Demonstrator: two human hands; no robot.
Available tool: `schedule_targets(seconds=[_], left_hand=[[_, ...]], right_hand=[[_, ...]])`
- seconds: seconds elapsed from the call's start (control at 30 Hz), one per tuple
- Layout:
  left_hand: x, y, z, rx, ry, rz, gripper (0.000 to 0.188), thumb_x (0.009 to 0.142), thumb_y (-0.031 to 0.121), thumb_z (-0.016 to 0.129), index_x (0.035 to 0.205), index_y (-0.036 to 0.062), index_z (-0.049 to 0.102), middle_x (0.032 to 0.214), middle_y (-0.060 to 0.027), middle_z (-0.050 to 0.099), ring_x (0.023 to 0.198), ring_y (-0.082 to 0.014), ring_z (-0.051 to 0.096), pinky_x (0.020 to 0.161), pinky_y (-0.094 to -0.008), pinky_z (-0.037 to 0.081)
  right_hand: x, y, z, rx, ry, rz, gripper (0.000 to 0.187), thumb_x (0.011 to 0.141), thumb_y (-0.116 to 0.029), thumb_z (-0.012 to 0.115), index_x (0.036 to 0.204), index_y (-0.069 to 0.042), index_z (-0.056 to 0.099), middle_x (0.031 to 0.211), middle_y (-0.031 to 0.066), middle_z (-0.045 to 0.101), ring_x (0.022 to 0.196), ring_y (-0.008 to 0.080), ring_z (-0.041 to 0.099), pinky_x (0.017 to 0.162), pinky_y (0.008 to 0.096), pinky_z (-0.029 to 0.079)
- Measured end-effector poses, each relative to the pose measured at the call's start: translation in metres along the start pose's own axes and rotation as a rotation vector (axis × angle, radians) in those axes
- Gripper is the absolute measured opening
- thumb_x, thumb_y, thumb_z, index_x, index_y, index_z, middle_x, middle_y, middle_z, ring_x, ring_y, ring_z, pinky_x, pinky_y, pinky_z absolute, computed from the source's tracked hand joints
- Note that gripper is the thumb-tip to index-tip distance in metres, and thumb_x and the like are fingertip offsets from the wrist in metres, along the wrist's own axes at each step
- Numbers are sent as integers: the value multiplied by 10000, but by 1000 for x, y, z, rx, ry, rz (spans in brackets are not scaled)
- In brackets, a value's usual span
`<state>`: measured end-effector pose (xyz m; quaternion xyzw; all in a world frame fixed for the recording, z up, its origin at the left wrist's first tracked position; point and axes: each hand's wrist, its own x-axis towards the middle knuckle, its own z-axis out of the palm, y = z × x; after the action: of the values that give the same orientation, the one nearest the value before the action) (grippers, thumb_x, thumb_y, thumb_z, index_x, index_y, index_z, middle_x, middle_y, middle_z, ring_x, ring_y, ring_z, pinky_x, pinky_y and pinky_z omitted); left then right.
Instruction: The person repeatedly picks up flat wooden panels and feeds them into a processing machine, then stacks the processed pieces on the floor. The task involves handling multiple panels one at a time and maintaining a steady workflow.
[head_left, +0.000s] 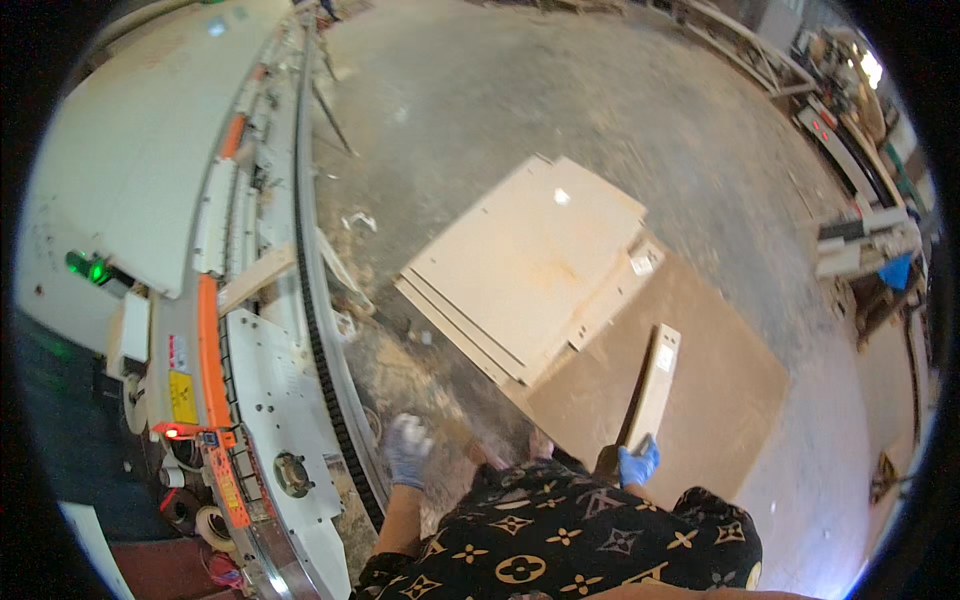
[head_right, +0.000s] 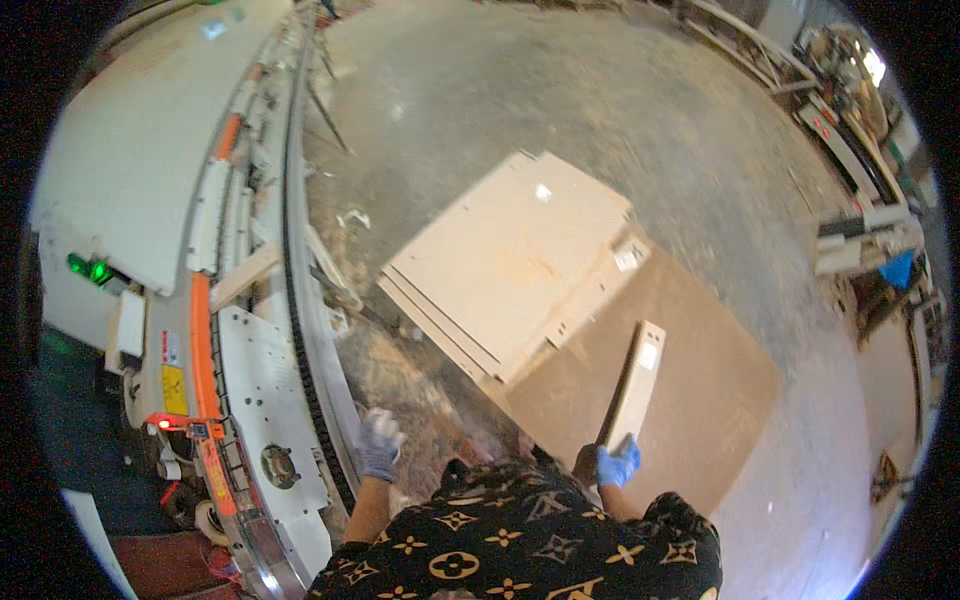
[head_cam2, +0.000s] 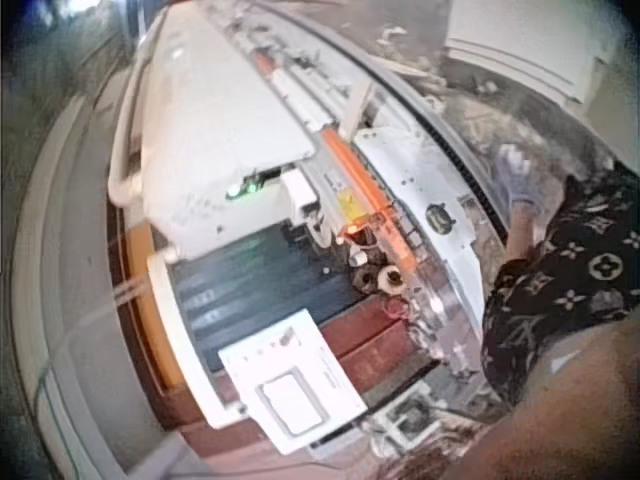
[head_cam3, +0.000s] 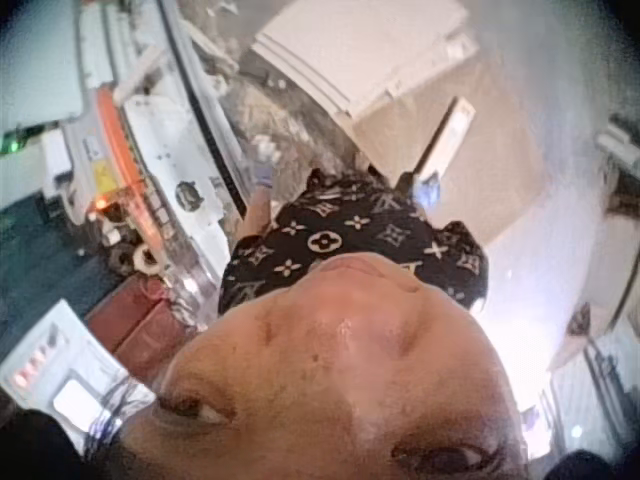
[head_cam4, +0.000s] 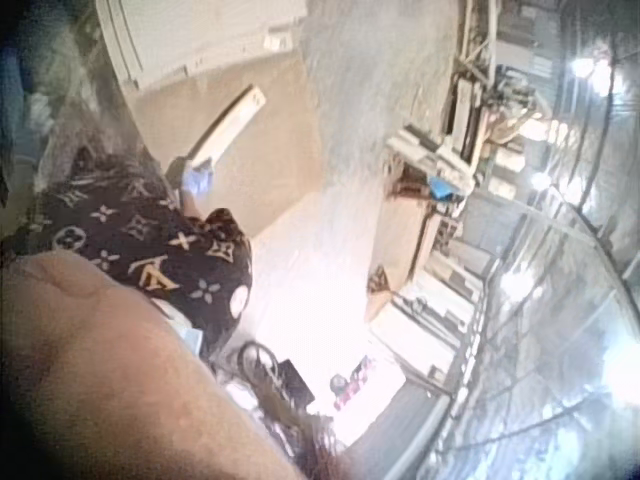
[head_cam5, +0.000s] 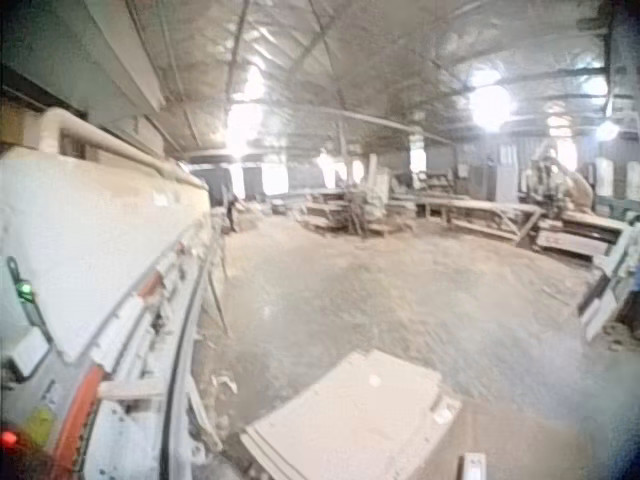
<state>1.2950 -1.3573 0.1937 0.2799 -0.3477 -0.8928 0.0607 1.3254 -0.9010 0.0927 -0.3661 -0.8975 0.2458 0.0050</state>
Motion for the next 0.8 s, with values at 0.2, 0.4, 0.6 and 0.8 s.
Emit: schedule_targets(seconds=[0.2, 0.4, 0.6, 0.8], left_hand=[[-13, -25, 61, 335, -141, 77, 468, 881, 196, 603, 1304, 140, 412, 1261, -82, 497, 1057, -213, 540, 808, -351, 511], [-3, -10, 72, 101, 34, 238, 634, 844, 236, 635, 1377, 183, 295, 1340, -117, 405, 1142, -227, 478, 895, -379, 463], [-7, 58, -30, -295, 366, 582, 551, 855, 210, 618, 1332, 100, 365, 1263, -87, 478, 1100, -236, 507, 918, -365, 450], [-9, 114, -165, -300, 681, 737, 486, 851, 226, 628, 1282, 102, 440, 1205, -79, 526, 1060, -239, 532, 857, -394, 478]], right_hand=[[-8, -85, -12, 575, -116, -460, 662, 585, -104, 765, 1190, -19, 509, 1168, 171, 488, 1133, 328, 429, 1003, 388, 337], [-71, -241, -28, 388, -546, -1307, 659, 582, -281, 798, 1192, -187, 568, 1204, 201, 492, 1118, 368, 447, 958, 449, 381], [-151, -338, -14, 406, -769, -1652, 591, 681, -326, 763, 1203, -144, 553, 1289, 144, 430, 1188, 315, 399, 1005, 430, 346], [-158, -329, 7, 387, -860, -1535, 410, 775, -189, 700, 1148, -77, 573, 1285, 154, 452, 1182, 324, 425, 1013, 405, 357]])
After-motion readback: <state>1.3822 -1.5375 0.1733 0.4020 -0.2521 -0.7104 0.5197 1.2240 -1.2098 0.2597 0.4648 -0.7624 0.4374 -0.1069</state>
